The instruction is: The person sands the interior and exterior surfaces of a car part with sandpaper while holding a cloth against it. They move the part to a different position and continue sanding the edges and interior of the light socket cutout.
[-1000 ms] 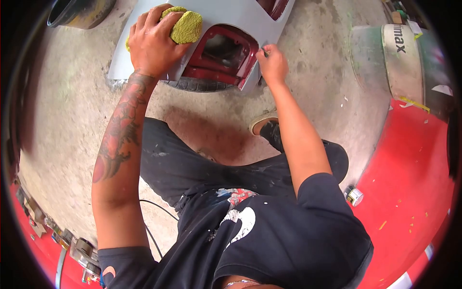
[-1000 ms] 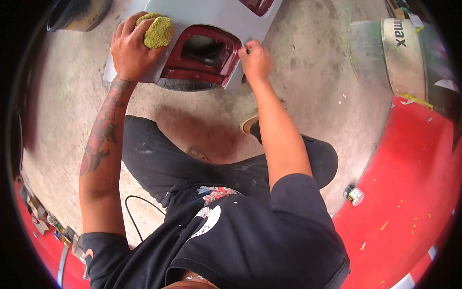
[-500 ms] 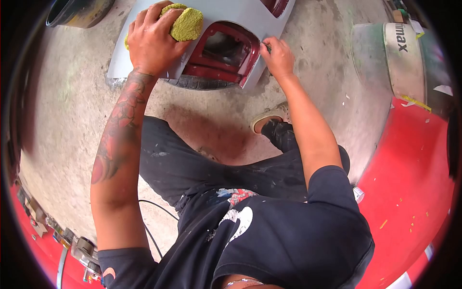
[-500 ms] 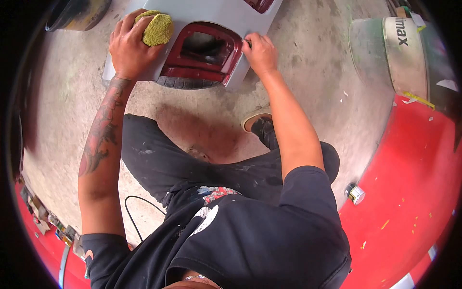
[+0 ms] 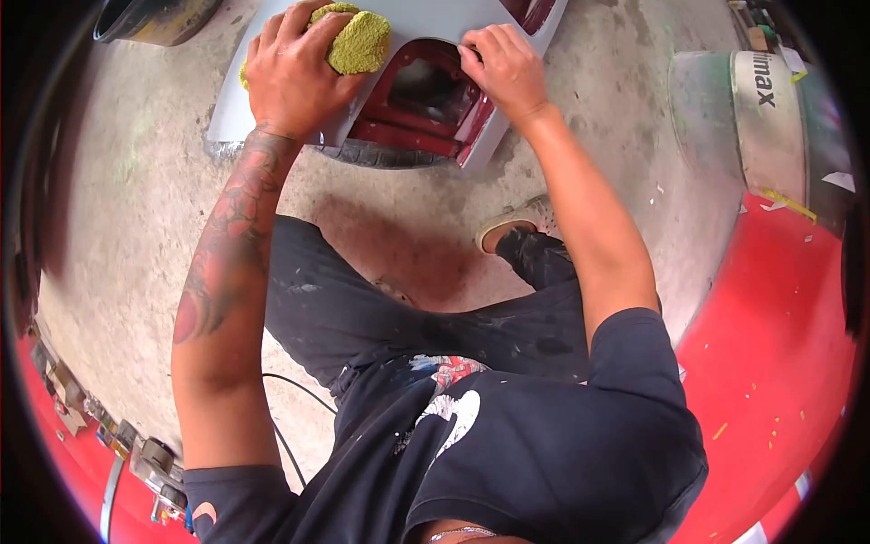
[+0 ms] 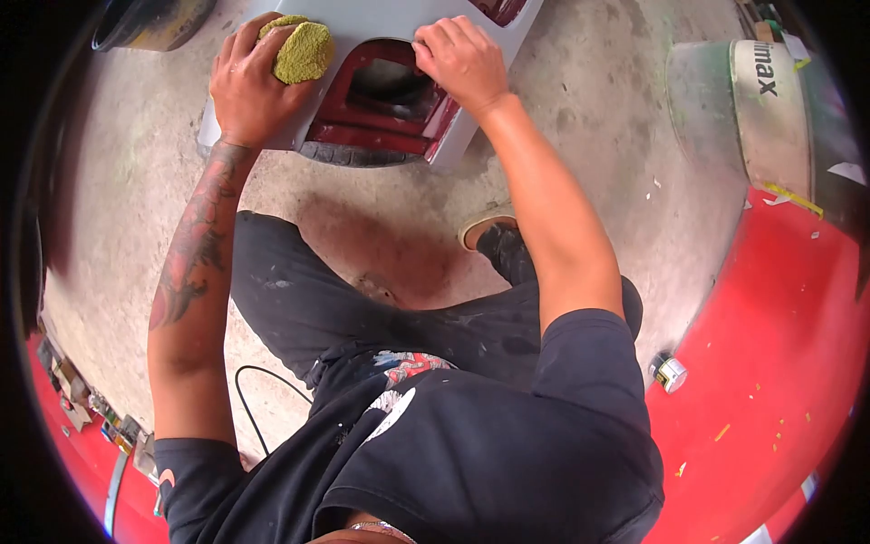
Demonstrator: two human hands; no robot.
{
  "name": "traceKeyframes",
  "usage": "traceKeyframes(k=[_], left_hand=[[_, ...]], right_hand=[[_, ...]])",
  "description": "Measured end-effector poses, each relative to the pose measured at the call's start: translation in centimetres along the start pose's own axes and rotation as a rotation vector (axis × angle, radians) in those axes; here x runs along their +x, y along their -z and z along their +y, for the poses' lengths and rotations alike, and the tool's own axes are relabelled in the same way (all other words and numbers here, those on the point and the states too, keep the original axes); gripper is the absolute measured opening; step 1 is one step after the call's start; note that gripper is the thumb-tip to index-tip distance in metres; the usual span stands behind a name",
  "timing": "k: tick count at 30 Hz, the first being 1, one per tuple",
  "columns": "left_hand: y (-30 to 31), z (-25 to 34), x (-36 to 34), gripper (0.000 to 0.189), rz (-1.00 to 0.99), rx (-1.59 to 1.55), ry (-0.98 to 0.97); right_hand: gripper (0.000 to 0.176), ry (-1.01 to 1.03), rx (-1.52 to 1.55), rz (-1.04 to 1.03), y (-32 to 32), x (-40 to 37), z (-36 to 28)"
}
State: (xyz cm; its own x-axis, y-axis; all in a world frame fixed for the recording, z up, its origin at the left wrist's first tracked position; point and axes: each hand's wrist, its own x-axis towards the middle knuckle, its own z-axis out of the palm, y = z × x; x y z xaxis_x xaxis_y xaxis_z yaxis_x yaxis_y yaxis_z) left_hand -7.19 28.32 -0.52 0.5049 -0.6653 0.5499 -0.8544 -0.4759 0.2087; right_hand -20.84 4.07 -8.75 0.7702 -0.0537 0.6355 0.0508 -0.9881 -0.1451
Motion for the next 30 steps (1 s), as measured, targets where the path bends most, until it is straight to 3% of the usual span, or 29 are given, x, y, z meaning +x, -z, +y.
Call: traceKeyframes(k=[2,5,8,15,20,27,30], left_hand=[[-0.2,-0.2,-0.3,0.04,0.003,-0.003,-0.019],[-0.2,-0.3,-0.2,0.039,0.015,0.02,-0.019],[0.0,0.1,-0.1,0.04,0.004,-0.009,0.01],[-0.3,-0.6,-0.2,0.042,0.005,0.015,-0.012],[0.0,-0.3,-0.1,0.045,-0.015,-0.038,0.014],[0.0,-0.6,-0.3,0.047,-0.022,-0.003,-0.01],[0.0,-0.5,-0.4,0.048,-0.029,-0.009,-0.019]], right_hand=[[0.015,0.042,-0.004,0.01,0.2,-0.7,0.4],[0.014,-0.058,-0.062,-0.14,0.7,-3.3,1.5],[0.015,0.027,-0.037,-0.037,-0.1,-1.0,0.4],[0.017,0.055,-0.035,-0.071,-0.3,0.0,0.6],[0.019,0.228,0.041,0.014,-0.4,4.4,-1.8],[0.018,0.111,-0.065,-0.097,0.2,1.1,-0.1],[0.015,0.194,0.008,-0.038,-0.1,3.5,-1.6]])
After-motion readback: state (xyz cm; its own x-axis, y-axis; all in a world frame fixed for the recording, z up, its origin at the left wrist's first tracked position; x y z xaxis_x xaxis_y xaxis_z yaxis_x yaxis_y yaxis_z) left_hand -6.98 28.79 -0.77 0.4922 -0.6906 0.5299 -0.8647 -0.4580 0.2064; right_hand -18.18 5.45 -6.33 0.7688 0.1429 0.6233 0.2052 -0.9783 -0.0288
